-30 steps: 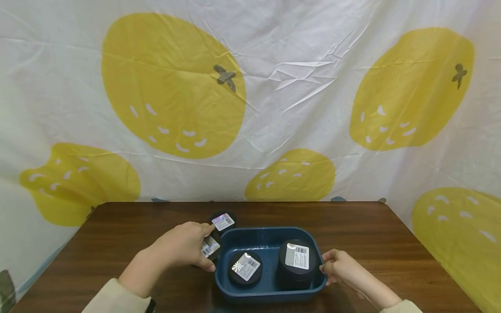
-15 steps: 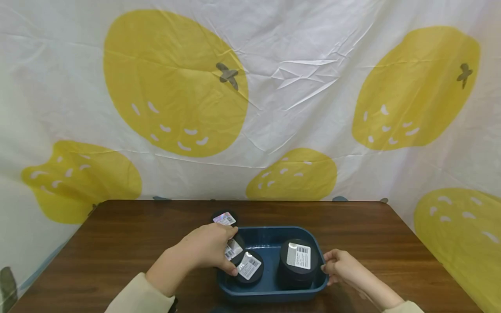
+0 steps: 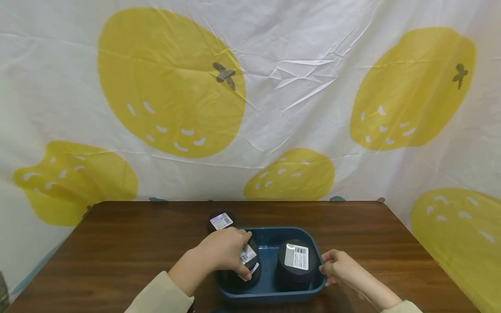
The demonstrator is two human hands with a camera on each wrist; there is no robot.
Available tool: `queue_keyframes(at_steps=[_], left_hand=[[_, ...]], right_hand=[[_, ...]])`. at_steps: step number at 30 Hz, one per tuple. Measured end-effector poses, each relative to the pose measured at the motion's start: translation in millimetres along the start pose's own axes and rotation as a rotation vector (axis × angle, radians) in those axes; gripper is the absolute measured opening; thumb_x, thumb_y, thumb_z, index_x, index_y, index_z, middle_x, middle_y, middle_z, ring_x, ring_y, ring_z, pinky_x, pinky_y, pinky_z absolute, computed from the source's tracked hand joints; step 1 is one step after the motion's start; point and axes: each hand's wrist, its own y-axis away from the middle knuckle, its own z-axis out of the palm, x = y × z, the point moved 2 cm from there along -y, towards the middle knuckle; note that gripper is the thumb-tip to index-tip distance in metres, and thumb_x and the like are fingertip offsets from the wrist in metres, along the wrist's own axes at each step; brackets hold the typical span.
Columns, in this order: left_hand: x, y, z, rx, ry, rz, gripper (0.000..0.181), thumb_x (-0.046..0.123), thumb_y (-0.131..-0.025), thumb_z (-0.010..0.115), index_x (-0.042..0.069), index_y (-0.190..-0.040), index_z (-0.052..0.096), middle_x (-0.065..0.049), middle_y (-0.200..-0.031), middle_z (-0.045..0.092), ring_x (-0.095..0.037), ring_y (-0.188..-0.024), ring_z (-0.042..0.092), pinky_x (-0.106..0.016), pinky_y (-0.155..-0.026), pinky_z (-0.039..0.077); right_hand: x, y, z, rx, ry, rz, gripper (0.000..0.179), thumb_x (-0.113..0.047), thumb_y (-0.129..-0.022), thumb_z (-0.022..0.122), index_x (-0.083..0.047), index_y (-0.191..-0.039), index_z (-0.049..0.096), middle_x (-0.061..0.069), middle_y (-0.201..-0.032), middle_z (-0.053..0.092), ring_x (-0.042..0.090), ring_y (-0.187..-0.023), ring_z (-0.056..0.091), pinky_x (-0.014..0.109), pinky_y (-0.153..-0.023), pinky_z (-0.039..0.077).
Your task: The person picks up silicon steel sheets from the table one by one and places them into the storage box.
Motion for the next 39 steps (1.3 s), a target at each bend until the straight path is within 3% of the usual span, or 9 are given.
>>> queue_keyframes(at_steps=[7,24,32,39], left_hand=[[6.2,-9.6,17.5,0.005,-0.047,-0.001,0.086,0.055,-0.055,0.082,0.001,-0.118,0.061,-0.004,-0.103,0.067,-0.017,-0.091,0.062,-0.033,-0.081,0.053],[5.2,-11.9,35.2,0.016,-0.014,0.009,0.074,0.055,-0.052,0.082,0.004,-0.102,0.065,0.003,-0.078,0.061,-0.013,-0.071,0.058,-0.03,-0.066,0.052],[4.8,-12.8,35.1,0.014,-0.009,-0.007,0.076,0.056,-0.052,0.082,0.003,-0.104,0.065,0.003,-0.077,0.061,-0.011,-0.067,0.054,-0.028,-0.064,0.051],[6.4,-11.3,40.4,0.022,-0.007,-0.031,0.085,0.058,-0.051,0.082,0.002,-0.112,0.063,0.0,-0.088,0.065,-0.013,-0.074,0.058,-0.03,-0.064,0.053]], right_hand=[[-0.4,1.1,-0.6,-0.022,-0.011,0.0,0.033,0.003,-0.079,0.052,0.02,-0.105,0.04,0.011,-0.077,0.053,0.016,-0.06,0.053,0.029,-0.056,0.054],[1.1,0.2,-1.8,-0.024,-0.016,-0.007,0.032,0.003,-0.079,0.052,0.019,-0.104,0.041,0.01,-0.076,0.052,0.016,-0.06,0.052,0.028,-0.055,0.054],[2.0,-0.4,-2.9,-0.04,-0.009,-0.009,0.031,0.003,-0.082,0.052,0.019,-0.105,0.041,0.01,-0.076,0.052,0.016,-0.06,0.053,0.028,-0.056,0.054],[2.2,-0.1,-2.6,-0.039,-0.016,-0.012,0.031,0.003,-0.082,0.052,0.02,-0.105,0.041,0.011,-0.077,0.053,0.016,-0.061,0.053,0.029,-0.056,0.054]])
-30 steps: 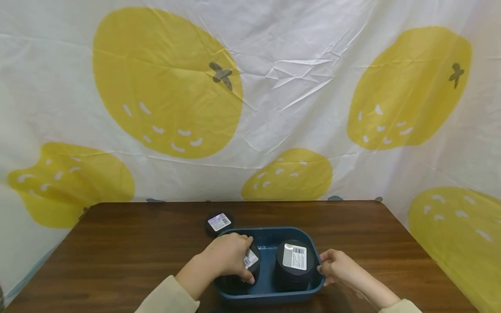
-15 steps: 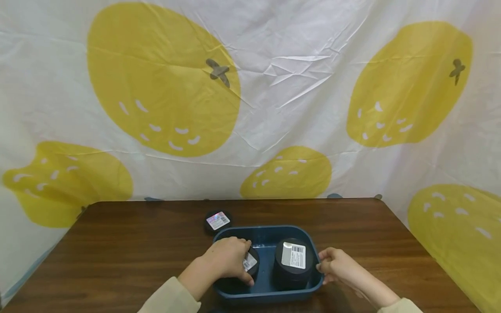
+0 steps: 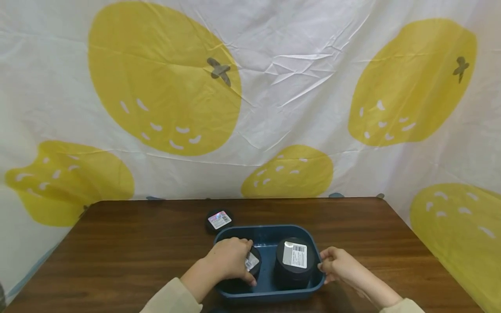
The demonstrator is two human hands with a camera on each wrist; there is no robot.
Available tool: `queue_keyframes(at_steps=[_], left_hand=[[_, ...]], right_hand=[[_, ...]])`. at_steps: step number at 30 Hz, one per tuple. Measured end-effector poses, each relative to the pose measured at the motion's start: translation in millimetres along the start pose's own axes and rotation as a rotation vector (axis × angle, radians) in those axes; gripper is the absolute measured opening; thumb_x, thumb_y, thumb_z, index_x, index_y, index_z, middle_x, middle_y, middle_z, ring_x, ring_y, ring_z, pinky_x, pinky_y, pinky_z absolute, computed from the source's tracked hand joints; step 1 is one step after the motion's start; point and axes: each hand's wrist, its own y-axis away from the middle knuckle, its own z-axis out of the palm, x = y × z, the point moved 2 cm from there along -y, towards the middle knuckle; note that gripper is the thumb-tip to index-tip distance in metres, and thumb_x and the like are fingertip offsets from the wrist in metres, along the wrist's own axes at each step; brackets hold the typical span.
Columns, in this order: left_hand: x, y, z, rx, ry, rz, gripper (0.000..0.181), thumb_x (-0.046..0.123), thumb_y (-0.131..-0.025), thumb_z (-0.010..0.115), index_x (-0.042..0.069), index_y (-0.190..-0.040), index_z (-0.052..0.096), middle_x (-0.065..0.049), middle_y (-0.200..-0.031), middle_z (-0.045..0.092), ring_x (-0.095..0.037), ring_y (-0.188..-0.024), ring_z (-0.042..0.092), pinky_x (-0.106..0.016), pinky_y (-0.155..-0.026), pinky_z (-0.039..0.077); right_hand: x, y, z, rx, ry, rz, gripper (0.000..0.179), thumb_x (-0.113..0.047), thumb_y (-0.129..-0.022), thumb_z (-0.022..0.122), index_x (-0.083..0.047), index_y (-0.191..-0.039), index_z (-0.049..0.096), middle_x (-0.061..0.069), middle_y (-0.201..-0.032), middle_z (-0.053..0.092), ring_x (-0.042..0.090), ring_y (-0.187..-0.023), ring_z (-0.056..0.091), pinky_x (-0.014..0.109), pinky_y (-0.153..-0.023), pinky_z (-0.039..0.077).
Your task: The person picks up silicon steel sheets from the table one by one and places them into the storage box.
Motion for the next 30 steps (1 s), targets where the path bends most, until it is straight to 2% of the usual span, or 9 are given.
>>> queue_keyframes(at_steps=[4,10,13,16,19,24,30], left_hand=[[-1.2,2.4,2.2,-0.001,0.02,-0.024,0.087,0.058,-0.051,0.082,0.002,-0.115,0.062,-0.002,-0.098,0.066,-0.016,-0.082,0.06,-0.033,-0.068,0.054],[-2.8,5.9,5.2,-0.019,0.039,-0.046,0.095,0.061,-0.055,0.079,0.0,-0.124,0.056,-0.01,-0.124,0.059,-0.024,-0.109,0.057,-0.039,-0.087,0.052],[-3.3,7.8,5.6,-0.018,0.032,-0.019,0.096,0.064,-0.06,0.074,0.001,-0.129,0.053,-0.012,-0.132,0.053,-0.026,-0.12,0.05,-0.043,-0.101,0.041],[-6.1,10.1,2.7,-0.009,0.036,0.015,0.096,0.068,-0.067,0.066,0.003,-0.135,0.047,-0.012,-0.14,0.044,-0.028,-0.132,0.037,-0.051,-0.111,0.025],[-11.7,14.0,-3.5,0.014,0.078,0.029,0.097,0.067,-0.072,0.062,0.003,-0.14,0.038,-0.012,-0.147,0.033,-0.029,-0.138,0.024,-0.056,-0.112,0.016],[-22.1,24.0,-15.2,0.038,0.155,0.035,0.1,0.064,-0.075,0.061,0.0,-0.144,0.026,-0.013,-0.153,0.02,-0.027,-0.141,0.012,-0.055,-0.113,0.011],[-41.0,34.3,-22.1,0.082,0.134,-0.012,0.102,0.065,-0.076,0.06,0.002,-0.146,0.021,-0.011,-0.154,0.013,-0.027,-0.142,0.007,-0.054,-0.114,0.005]], right_hand=[[-0.5,-0.7,1.4,0.013,-0.006,0.001,0.031,0.003,-0.08,0.052,0.019,-0.104,0.041,0.01,-0.077,0.052,0.016,-0.06,0.053,0.03,-0.056,0.054],[1.4,-0.7,1.9,0.02,-0.001,0.003,0.032,0.004,-0.08,0.052,0.02,-0.105,0.04,0.012,-0.078,0.052,0.017,-0.06,0.053,0.03,-0.056,0.054],[2.3,-0.6,2.0,0.014,-0.005,0.009,0.031,0.004,-0.08,0.052,0.02,-0.104,0.04,0.013,-0.078,0.052,0.017,-0.06,0.052,0.029,-0.056,0.054],[2.4,-0.8,2.2,0.014,-0.005,0.014,0.03,0.003,-0.081,0.052,0.019,-0.103,0.04,0.013,-0.078,0.051,0.017,-0.06,0.052,0.029,-0.056,0.054],[1.2,-0.4,2.5,0.018,-0.007,0.018,0.03,0.003,-0.081,0.052,0.019,-0.103,0.041,0.013,-0.078,0.051,0.017,-0.06,0.052,0.029,-0.056,0.054],[-0.4,0.4,2.5,0.029,-0.003,0.015,0.03,0.003,-0.081,0.052,0.019,-0.104,0.041,0.013,-0.079,0.05,0.017,-0.059,0.052,0.03,-0.056,0.054],[-1.3,0.3,2.2,0.028,-0.003,0.009,0.029,0.003,-0.08,0.052,0.018,-0.103,0.041,0.012,-0.078,0.05,0.016,-0.058,0.051,0.029,-0.055,0.054]])
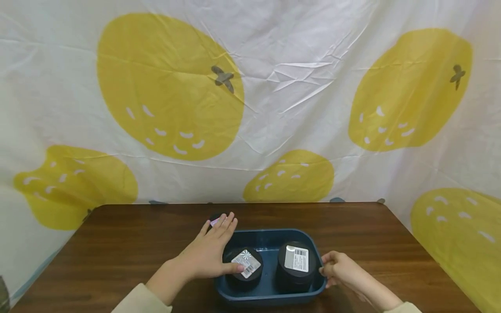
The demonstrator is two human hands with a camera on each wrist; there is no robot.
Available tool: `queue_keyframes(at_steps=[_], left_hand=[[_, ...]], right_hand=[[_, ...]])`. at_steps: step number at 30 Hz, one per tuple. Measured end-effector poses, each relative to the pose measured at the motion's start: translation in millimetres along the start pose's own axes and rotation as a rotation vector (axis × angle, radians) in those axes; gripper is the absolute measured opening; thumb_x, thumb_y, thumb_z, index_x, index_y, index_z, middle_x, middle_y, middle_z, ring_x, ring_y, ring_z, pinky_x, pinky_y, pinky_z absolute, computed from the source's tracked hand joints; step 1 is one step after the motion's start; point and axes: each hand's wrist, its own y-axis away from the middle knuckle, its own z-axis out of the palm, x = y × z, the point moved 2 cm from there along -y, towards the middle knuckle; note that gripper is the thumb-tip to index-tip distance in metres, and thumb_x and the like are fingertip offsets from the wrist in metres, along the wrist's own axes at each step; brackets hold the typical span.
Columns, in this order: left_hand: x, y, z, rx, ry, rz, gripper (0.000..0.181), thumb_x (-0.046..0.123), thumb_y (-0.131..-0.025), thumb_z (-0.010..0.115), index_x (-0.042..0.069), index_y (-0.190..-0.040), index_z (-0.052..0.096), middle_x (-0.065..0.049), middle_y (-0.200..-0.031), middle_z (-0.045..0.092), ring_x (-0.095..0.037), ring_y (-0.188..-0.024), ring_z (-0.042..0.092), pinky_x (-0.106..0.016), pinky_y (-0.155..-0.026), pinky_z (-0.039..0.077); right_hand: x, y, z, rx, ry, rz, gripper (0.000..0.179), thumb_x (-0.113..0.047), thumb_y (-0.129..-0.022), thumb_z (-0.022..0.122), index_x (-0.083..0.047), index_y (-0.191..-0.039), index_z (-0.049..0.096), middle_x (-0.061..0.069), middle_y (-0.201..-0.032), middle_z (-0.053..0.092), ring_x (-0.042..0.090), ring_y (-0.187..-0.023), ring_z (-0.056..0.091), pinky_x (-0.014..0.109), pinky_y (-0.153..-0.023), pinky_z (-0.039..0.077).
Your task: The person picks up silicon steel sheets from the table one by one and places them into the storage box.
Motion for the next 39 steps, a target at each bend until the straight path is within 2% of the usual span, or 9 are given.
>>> queue_keyframes(at_steps=[4,10,17,23,30,33,39], left_hand=[[-12.4,5.5,-5.7,0.022,-0.012,-0.022,0.1,0.064,-0.077,0.059,0.002,-0.146,0.021,-0.014,-0.154,0.013,-0.03,-0.142,0.006,-0.055,-0.113,0.006],[-22.6,13.3,-12.0,0.033,0.01,-0.057,0.099,0.063,-0.079,0.057,0.002,-0.147,0.019,-0.015,-0.154,0.011,-0.031,-0.141,0.004,-0.056,-0.113,0.003],[-39.2,11.5,-15.5,0.087,0.024,-0.095,0.094,0.06,-0.082,0.056,-0.001,-0.145,0.023,-0.018,-0.152,0.016,-0.034,-0.14,0.01,-0.058,-0.112,0.007],[-58.9,11.1,-10.6,0.144,0.047,-0.175,0.092,0.058,-0.084,0.055,-0.006,-0.143,0.025,-0.021,-0.15,0.02,-0.035,-0.139,0.015,-0.057,-0.112,0.011],[-72.3,-2.6,-4.8,0.233,0.011,-0.173,0.086,0.05,-0.086,0.059,-0.01,-0.139,0.029,-0.025,-0.146,0.027,-0.036,-0.137,0.022,-0.058,-0.111,0.015],[-76.3,-8.6,-0.1,0.23,0.005,-0.181,0.086,0.048,-0.085,0.061,-0.011,-0.138,0.03,-0.026,-0.145,0.028,-0.037,-0.137,0.022,-0.058,-0.111,0.016],[-80.2,-19.8,10.4,0.176,0.006,-0.19,0.087,0.046,-0.083,0.064,-0.013,-0.137,0.03,-0.028,-0.144,0.03,-0.039,-0.136,0.023,-0.057,-0.11,0.017]], right_hand=[[-1.3,-0.8,-0.3,0.001,0.003,0.011,0.028,0.003,-0.081,0.052,0.018,-0.103,0.041,0.013,-0.078,0.05,0.016,-0.058,0.052,0.029,-0.056,0.054],[-1.6,-0.3,-1.4,-0.019,0.004,0.015,0.026,0.003,-0.082,0.052,0.018,-0.101,0.042,0.012,-0.076,0.051,0.015,-0.058,0.052,0.028,-0.056,0.054],[-3.4,-0.1,-3.4,-0.007,-0.001,0.013,0.025,0.002,-0.082,0.052,0.016,-0.1,0.043,0.013,-0.078,0.051,0.016,-0.059,0.053,0.028,-0.056,0.054],[-2.3,0.0,-2.4,-0.035,-0.014,0.004,0.026,0.002,-0.08,0.053,0.016,-0.099,0.042,0.012,-0.077,0.052,0.016,-0.06,0.053,0.028,-0.057,0.054],[-2.1,-1.0,-3.3,-0.02,0.0,0.003,0.024,0.002,-0.082,0.052,0.016,-0.099,0.042,0.013,-0.077,0.053,0.016,-0.06,0.054,0.03,-0.057,0.054],[-3.1,-0.6,-2.5,-0.021,-0.006,-0.006,0.025,0.003,-0.081,0.052,0.017,-0.1,0.042,0.013,-0.077,0.054,0.017,-0.06,0.055,0.03,-0.056,0.054],[-0.9,0.2,-0.7,-0.013,-0.005,-0.01,0.025,0.003,-0.08,0.052,0.017,-0.098,0.042,0.011,-0.075,0.053,0.016,-0.058,0.053,0.028,-0.054,0.054]])
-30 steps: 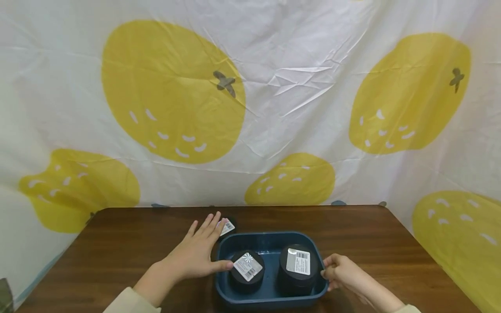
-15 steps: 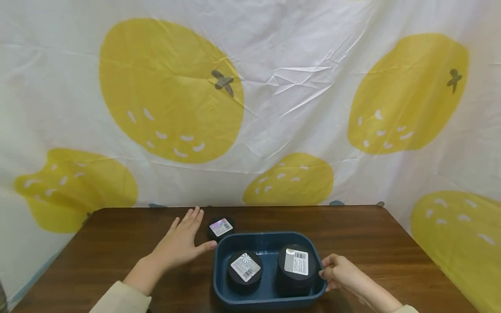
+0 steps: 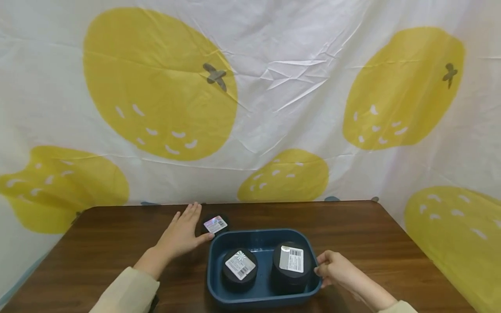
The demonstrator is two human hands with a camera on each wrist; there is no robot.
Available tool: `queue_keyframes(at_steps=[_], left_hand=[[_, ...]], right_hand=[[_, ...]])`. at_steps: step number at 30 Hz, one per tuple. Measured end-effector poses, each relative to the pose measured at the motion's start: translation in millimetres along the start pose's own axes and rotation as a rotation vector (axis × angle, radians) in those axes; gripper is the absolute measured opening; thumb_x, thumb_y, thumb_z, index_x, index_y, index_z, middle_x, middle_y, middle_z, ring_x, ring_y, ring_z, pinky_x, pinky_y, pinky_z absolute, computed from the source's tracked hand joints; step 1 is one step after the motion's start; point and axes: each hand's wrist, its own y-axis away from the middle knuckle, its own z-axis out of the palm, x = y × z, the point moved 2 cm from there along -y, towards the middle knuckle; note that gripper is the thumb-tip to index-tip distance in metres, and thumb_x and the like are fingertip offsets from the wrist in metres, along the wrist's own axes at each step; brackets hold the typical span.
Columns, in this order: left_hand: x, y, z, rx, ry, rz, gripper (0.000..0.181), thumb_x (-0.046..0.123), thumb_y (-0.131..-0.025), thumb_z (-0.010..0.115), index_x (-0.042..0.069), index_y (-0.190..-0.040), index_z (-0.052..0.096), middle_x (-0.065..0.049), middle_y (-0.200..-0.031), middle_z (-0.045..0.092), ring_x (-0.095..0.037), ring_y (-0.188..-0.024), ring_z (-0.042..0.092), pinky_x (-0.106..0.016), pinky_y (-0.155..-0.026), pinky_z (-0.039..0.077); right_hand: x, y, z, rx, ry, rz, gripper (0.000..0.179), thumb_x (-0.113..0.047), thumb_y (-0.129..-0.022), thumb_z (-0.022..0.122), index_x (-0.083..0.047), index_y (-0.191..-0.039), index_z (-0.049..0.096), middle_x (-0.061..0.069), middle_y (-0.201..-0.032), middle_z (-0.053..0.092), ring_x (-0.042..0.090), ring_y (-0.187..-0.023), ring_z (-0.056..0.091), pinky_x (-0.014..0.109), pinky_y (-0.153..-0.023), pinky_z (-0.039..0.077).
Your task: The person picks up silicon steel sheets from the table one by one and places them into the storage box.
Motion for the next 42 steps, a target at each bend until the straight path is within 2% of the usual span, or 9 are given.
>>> queue_keyframes(at_steps=[12,23,33,42], left_hand=[[-5.3,-15.6,19.7,-0.049,-0.004,-0.032,0.089,0.044,-0.08,0.067,-0.014,-0.137,0.031,-0.029,-0.142,0.032,-0.041,-0.134,0.027,-0.057,-0.11,0.021],[-4.4,-19.4,34.3,-0.078,0.028,-0.07,0.084,0.04,-0.081,0.067,-0.015,-0.135,0.034,-0.03,-0.141,0.033,-0.041,-0.133,0.028,-0.055,-0.109,0.025],[0.3,-27.8,45.3,-0.065,0.015,-0.046,0.074,0.035,-0.081,0.067,-0.015,-0.13,0.041,-0.03,-0.136,0.042,-0.041,-0.128,0.037,-0.054,-0.106,0.03],[3.9,-35.7,51.7,-0.059,0.046,-0.082,0.071,0.027,-0.079,0.072,-0.016,-0.128,0.042,-0.031,-0.13,0.047,-0.042,-0.121,0.044,-0.051,-0.101,0.038]], right_hand=[[-4.3,2.0,-0.4,0.002,0.009,0.005,0.026,0.003,-0.079,0.053,0.017,-0.099,0.043,0.014,-0.078,0.057,0.017,-0.06,0.055,0.03,-0.056,0.055],[-4.5,-1.3,4.2,-0.013,0.017,-0.007,0.025,0.005,-0.078,0.052,0.016,-0.097,0.043,0.012,-0.076,0.056,0.016,-0.061,0.055,0.029,-0.055,0.055],[-2.5,-1.1,3.6,-0.003,0.022,-0.018,0.024,0.005,-0.077,0.052,0.016,-0.097,0.043,0.012,-0.075,0.056,0.015,-0.056,0.054,0.029,-0.053,0.054],[1.7,-0.3,-0.5,0.02,0.036,-0.009,0.023,0.005,-0.078,0.052,0.016,-0.096,0.043,0.011,-0.074,0.056,0.015,-0.057,0.054,0.03,-0.053,0.054]])
